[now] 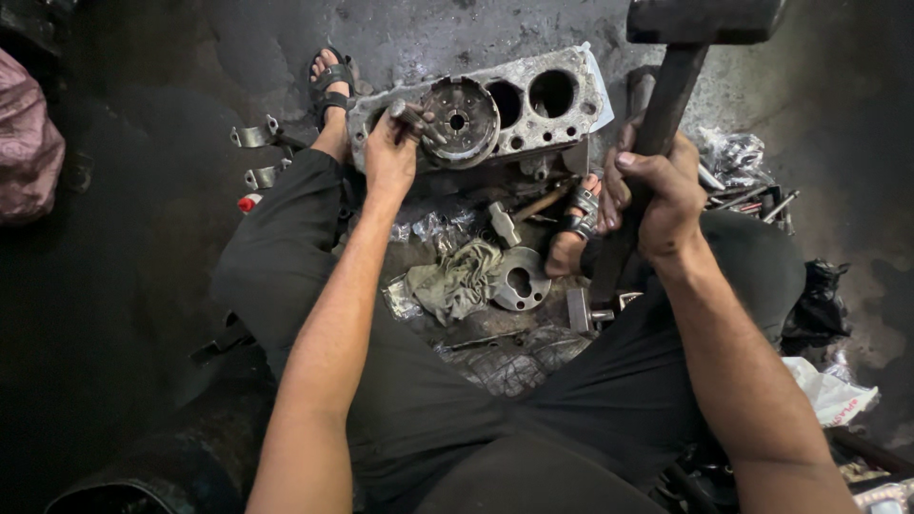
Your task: The person sits on the floor and works on an engine block, using a hammer and metal rod to tap and adjust a circular gear-like component. They wipe the component with a cloth and repeatedly strike it to seat it into the block.
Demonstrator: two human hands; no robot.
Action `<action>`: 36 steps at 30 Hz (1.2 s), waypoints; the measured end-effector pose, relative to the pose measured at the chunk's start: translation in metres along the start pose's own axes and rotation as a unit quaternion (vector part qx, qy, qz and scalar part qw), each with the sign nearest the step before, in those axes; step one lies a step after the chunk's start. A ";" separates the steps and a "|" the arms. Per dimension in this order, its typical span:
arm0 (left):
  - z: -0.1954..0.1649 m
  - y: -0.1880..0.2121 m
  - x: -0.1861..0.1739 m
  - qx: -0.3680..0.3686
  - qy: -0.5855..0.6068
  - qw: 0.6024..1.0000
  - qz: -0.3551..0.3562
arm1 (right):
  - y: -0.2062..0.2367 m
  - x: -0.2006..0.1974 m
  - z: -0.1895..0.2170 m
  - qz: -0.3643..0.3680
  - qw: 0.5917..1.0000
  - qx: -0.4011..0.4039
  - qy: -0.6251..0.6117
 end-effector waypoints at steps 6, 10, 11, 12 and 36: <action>-0.002 0.001 0.005 -0.001 -0.002 1.000 -0.005 | 0.002 -0.001 -0.003 -0.003 1.000 0.016 0.003; -0.007 0.001 0.007 -0.003 -0.008 1.000 -0.002 | 0.004 0.002 -0.002 0.019 1.000 0.015 -0.020; -0.008 0.002 0.007 -0.003 -0.017 1.000 -0.001 | 0.004 0.002 -0.002 0.014 1.000 0.020 -0.013; -0.009 0.002 0.007 0.001 -0.010 1.000 -0.001 | 0.004 0.001 -0.002 0.009 1.000 0.026 -0.006; -0.017 0.002 0.007 -0.010 -0.002 1.000 -0.003 | 0.005 0.006 -0.002 0.021 0.999 0.030 0.004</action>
Point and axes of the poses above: each hand's wrist, its own y-axis away from the middle knuckle, its own x-axis out of the palm, z = x × y, the point moved 6 cm from there along -y, towards the middle knuckle, and after that the axes turned 6 degrees about -z, right-handed, at the moved point
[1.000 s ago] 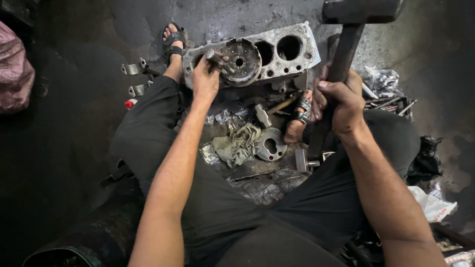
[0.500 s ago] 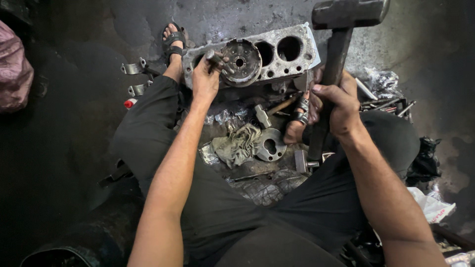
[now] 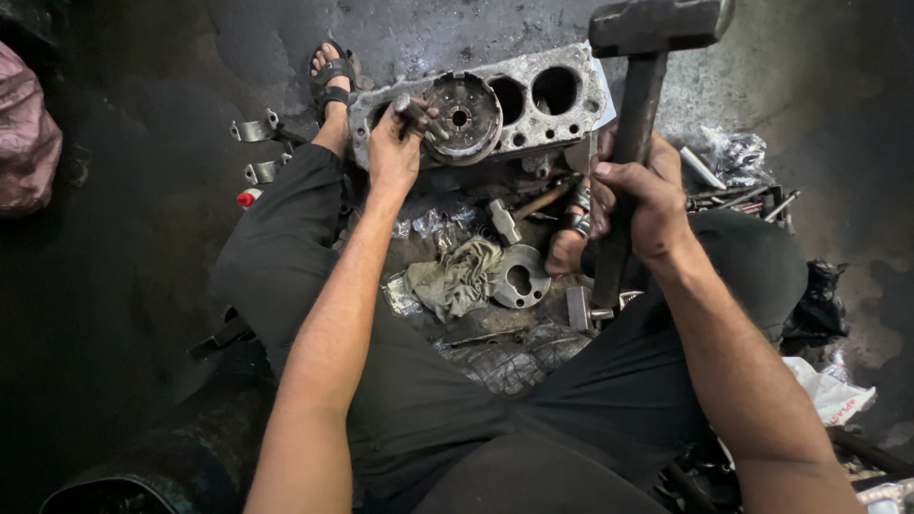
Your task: The person sits on the floor and works on an engine block, using a hammer and metal rod to tap and adjust a circular gear-like component. They wipe the component with a cloth and repeatedly strike it to seat it into the block.
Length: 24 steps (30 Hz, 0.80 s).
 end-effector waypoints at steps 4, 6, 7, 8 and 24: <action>-0.002 0.001 -0.001 0.004 -0.016 1.000 -0.003 | -0.001 -0.001 -0.001 -0.007 1.000 0.007 0.013; -0.006 0.001 0.000 0.008 -0.028 1.000 -0.002 | -0.001 -0.001 -0.001 -0.010 1.000 0.012 0.016; -0.008 0.000 0.001 0.013 -0.036 0.999 -0.001 | -0.002 -0.001 -0.001 -0.012 1.000 0.014 0.017; -0.011 0.000 0.001 0.017 -0.044 0.999 0.000 | -0.002 -0.001 -0.001 -0.011 1.000 0.014 0.018; -0.016 0.007 -0.004 0.178 -0.350 0.920 -0.016 | -0.003 0.026 -0.037 0.009 0.974 0.090 0.209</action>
Point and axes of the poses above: each hand's wrist, its own y-axis away from the middle knuckle, its own x-axis out of the palm, z = x × y, the point moved 6 cm from there along -y, towards the middle knuckle, and after that the axes turned 6 degrees about -z, right-handed, at the moved point
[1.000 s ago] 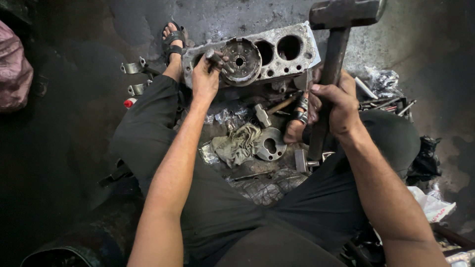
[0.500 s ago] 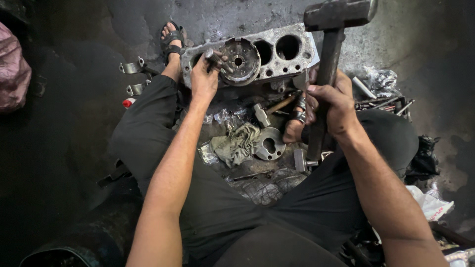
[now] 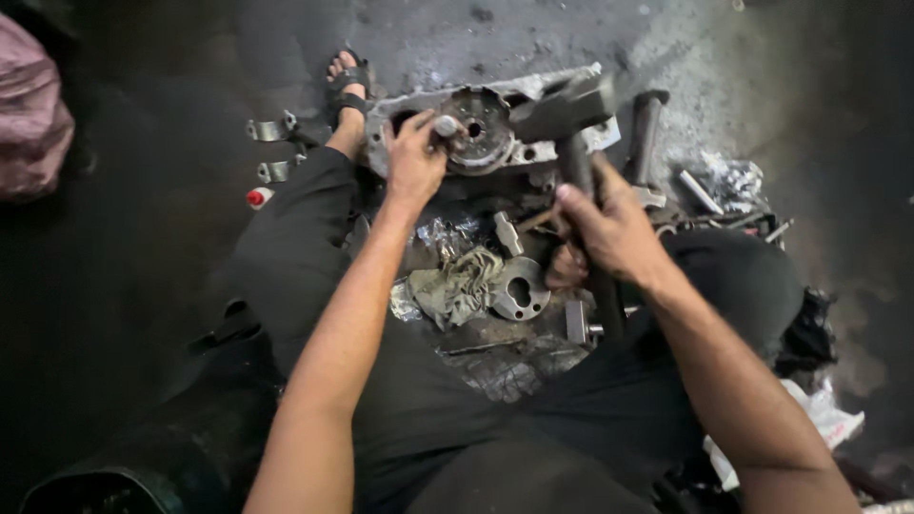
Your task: The person sits on the floor and works on an engine block, using a hammer and metal rod to tap and adjust a circular gear-like component. They wipe the component with a cloth and repeatedly strike it to seat it into the block.
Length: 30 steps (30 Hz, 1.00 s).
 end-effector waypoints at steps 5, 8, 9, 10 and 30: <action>-0.008 0.003 0.001 0.003 -0.019 1.000 0.008 | -0.008 0.024 -0.015 0.007 0.987 0.035 0.158; -0.017 0.001 -0.001 0.008 -0.021 1.000 0.020 | 0.001 0.028 0.015 -0.017 0.979 -0.094 0.180; -0.020 -0.001 -0.002 0.007 -0.024 0.999 0.019 | 0.007 0.027 0.034 -0.025 0.975 -0.159 0.156; -0.022 -0.002 -0.004 0.003 -0.030 0.999 0.018 | 0.015 0.025 0.053 -0.029 0.965 -0.220 0.138; -0.034 -0.015 -0.017 0.013 -0.003 1.000 -0.007 | -0.037 0.061 -0.013 -0.073 0.958 -0.084 0.265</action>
Point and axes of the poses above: each hand's wrist, its own y-axis away from the middle knuckle, its own x-axis out of the palm, z = x × y, the point moved 6 cm from there along -y, towards the middle knuckle, and after that the axes turned 6 degrees about -z, right-handed, at the moved point
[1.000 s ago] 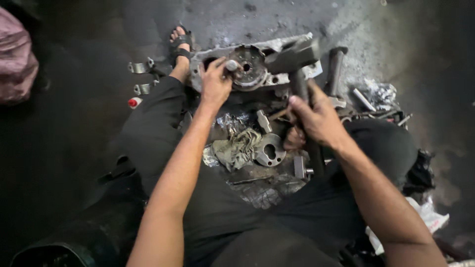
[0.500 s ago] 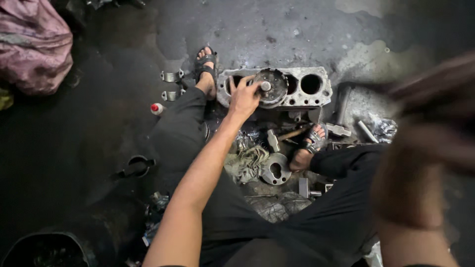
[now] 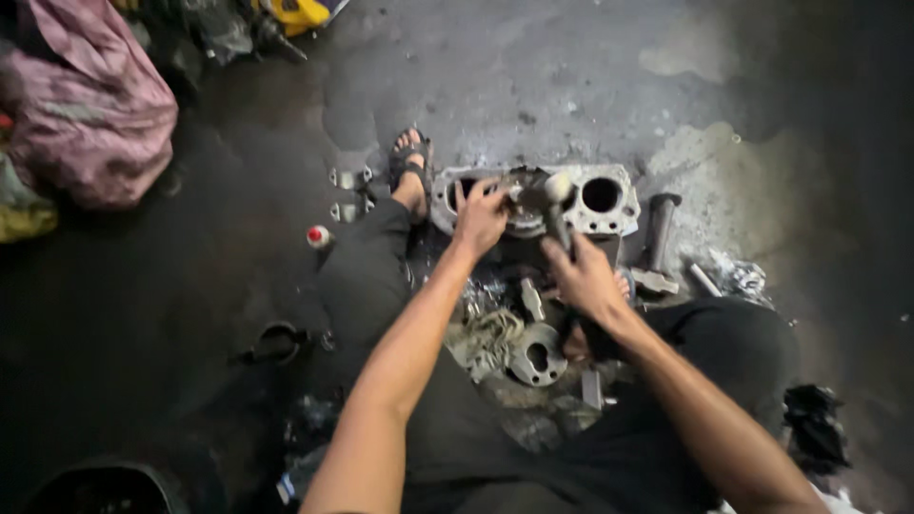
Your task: The person sits on the floor and works on an engine block, using a hammer and metal rod to tap and adjust a circular gear-like component. They wipe the component with a cloth and repeatedly strike it to seat it into the block.
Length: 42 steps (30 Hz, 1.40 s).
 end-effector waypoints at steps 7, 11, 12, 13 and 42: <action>0.022 -0.010 -0.004 -0.070 0.110 0.990 -0.062 | -0.007 -0.039 -0.015 -0.034 0.969 0.077 -0.233; 0.027 -0.008 0.001 -0.058 0.055 0.996 -0.030 | -0.001 -0.036 -0.018 -0.025 0.950 0.118 -0.288; 0.025 -0.006 0.001 -0.055 0.051 0.997 -0.024 | 0.001 -0.037 -0.017 -0.022 0.952 0.112 -0.286; 0.024 -0.004 0.001 -0.052 0.045 0.997 -0.018 | 0.002 -0.037 -0.017 -0.019 0.953 0.108 -0.283; 0.031 0.006 0.008 -0.108 0.105 0.989 0.010 | 0.018 -0.026 -0.013 0.043 0.963 0.162 -0.210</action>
Point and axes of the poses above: each hand's wrist, its own y-axis away from the middle knuckle, its own x-axis out of the palm, z = x × y, the point moved 6 cm from there along -y, towards the middle knuckle, and after that the axes turned 6 degrees about -z, right-handed, at the moved point
